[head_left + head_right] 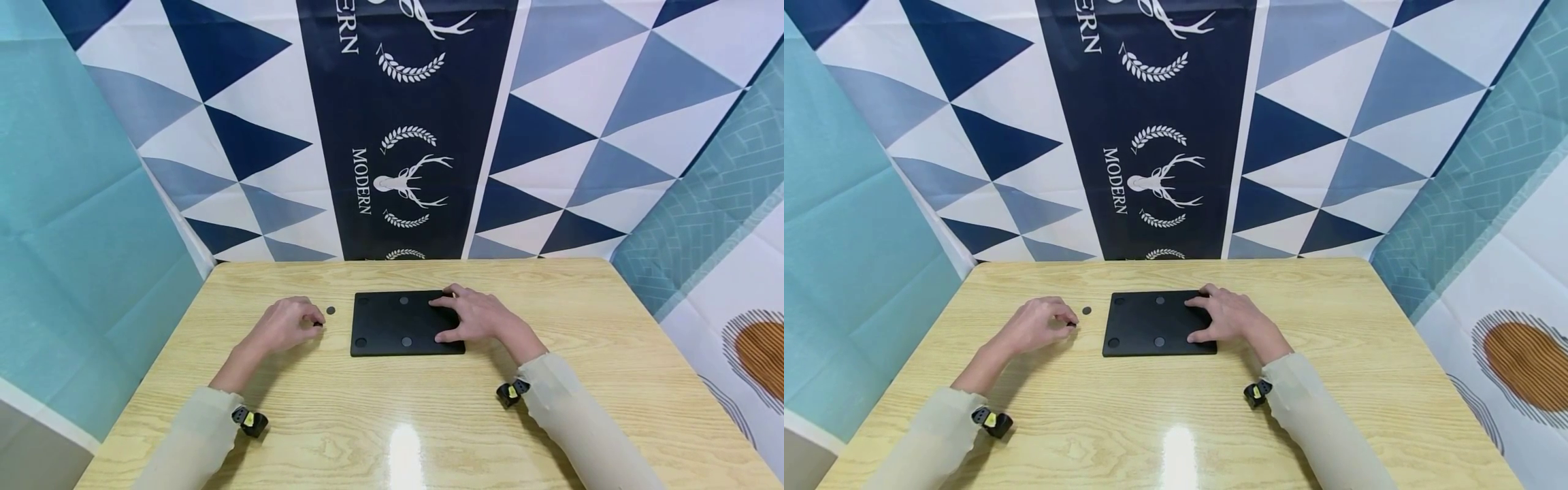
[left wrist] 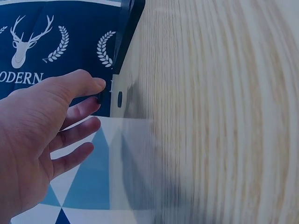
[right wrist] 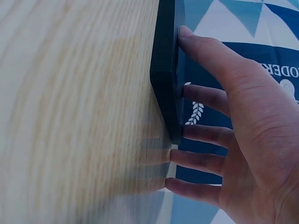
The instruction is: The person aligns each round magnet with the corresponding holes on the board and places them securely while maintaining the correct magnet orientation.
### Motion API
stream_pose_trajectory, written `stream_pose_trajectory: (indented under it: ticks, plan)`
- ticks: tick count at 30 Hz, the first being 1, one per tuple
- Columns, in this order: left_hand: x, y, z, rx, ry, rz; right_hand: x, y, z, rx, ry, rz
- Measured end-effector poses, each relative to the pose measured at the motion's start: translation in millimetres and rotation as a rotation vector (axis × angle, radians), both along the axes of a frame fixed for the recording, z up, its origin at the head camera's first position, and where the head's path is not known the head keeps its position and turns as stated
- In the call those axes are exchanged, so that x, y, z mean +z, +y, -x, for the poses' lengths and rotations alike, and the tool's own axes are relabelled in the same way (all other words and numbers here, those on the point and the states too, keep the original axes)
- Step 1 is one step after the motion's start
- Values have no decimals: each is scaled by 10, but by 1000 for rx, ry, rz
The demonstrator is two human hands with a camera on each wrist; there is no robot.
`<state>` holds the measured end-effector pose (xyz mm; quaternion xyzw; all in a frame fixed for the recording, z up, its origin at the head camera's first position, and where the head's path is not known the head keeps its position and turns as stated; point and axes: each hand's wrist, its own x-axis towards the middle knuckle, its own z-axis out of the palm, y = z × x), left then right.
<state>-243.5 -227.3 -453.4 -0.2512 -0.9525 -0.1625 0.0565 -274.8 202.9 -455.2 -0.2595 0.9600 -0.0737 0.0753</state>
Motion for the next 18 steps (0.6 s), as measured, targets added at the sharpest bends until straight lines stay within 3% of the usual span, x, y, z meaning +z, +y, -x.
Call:
stream_pose_trajectory:
  ticks: [18]
  plan:
    - [-10, 152, -15, -48, 2, 13, -9, 6, 4, 8, 12, -1]
